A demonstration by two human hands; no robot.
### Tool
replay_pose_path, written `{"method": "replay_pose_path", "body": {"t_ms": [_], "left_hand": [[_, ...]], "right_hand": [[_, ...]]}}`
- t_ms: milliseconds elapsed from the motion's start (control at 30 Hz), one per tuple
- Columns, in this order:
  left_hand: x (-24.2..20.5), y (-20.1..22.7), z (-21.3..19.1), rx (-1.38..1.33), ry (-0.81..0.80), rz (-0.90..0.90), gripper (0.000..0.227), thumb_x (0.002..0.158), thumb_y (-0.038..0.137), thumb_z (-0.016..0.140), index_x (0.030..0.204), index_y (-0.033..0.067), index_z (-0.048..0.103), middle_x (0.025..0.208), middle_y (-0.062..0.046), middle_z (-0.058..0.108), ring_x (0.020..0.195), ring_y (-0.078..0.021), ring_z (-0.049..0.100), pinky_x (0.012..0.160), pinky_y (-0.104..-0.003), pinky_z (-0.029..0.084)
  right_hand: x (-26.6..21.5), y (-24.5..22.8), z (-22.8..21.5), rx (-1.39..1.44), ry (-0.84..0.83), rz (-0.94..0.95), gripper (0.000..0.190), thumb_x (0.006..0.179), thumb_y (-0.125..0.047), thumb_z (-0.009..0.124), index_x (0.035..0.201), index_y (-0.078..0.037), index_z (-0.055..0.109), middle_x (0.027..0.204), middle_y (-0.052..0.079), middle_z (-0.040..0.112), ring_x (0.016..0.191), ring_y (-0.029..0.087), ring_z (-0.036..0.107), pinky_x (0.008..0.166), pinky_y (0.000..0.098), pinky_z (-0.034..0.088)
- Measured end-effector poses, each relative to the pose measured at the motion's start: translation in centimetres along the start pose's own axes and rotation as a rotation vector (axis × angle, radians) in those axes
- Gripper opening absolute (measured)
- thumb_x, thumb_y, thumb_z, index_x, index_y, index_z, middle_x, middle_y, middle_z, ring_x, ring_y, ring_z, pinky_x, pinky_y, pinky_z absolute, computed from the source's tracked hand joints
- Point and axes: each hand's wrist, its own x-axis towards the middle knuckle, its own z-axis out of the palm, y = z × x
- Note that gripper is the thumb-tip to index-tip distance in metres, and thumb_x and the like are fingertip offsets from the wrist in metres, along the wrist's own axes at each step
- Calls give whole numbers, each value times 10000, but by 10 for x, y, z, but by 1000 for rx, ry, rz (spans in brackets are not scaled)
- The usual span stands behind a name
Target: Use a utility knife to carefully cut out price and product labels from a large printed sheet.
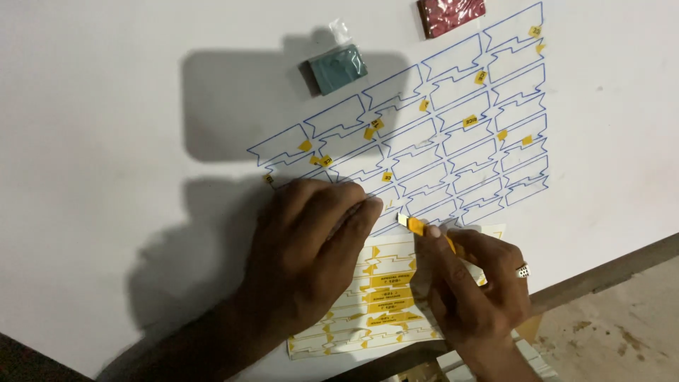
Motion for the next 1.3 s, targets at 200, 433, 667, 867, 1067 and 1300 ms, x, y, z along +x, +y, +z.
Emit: {"method": "replay_pose_path", "body": {"t_ms": [200, 433, 667, 867, 1067, 1300], "left_hand": [[1, -4, 3, -4, -27, -5, 199, 970, 43, 739, 1157, -13, 701, 1081, -74, 652, 970, -236, 610, 844, -385, 499], [4, -3, 3, 9, -74, -22, 231, 953, 80, 736, 1167, -4, 706, 1081, -72, 628, 955, -240, 602, 821, -391, 490], [9, -3, 1, 47, -118, 2, 283, 923, 117, 712, 1184, 9, 695, 1067, -60, 618, 937, -230, 587, 800, -407, 477], [19, -3, 4, 23, -186, 50, 345, 904, 146, 668, 1201, -31, 671, 1084, -91, 598, 976, -254, 591, 828, -393, 505], [22, -11, 12, 140, -232, 242, 105, 925, 82, 679, 976, -7, 659, 1022, -87, 600, 934, -250, 579, 796, -382, 518], [20, -16, 12, 325, -149, 411, 102, 964, 40, 687, 1018, -46, 695, 1040, -123, 619, 975, -241, 580, 781, -340, 538]], "right_hand": [[-3, 0, 9, 22, 36, 18, 478, 801, 84, 774, 1253, -65, 734, 1168, 138, 675, 1046, 269, 647, 819, 326, 582], [6, -8, 5, 0, -15, 61, 540, 708, 109, 726, 1224, -49, 744, 1137, 151, 689, 1010, 296, 646, 808, 351, 573], [3, -11, 15, 27, 87, 72, 462, 792, 79, 806, 1225, -67, 736, 1108, 126, 675, 967, 241, 632, 758, 322, 535], [6, -9, 7, 81, 41, 180, 497, 698, 148, 679, 1153, -40, 751, 1053, 170, 675, 914, 237, 666, 694, 290, 584], [-10, 8, 12, 90, 187, 255, 240, 1009, 75, 762, 1222, -34, 742, 1054, 146, 689, 885, 174, 715, 706, 217, 551], [-13, 7, 15, 190, 227, 265, 152, 1102, -10, 710, 1244, 45, 705, 1079, 156, 694, 918, 203, 703, 776, 241, 556]]}}
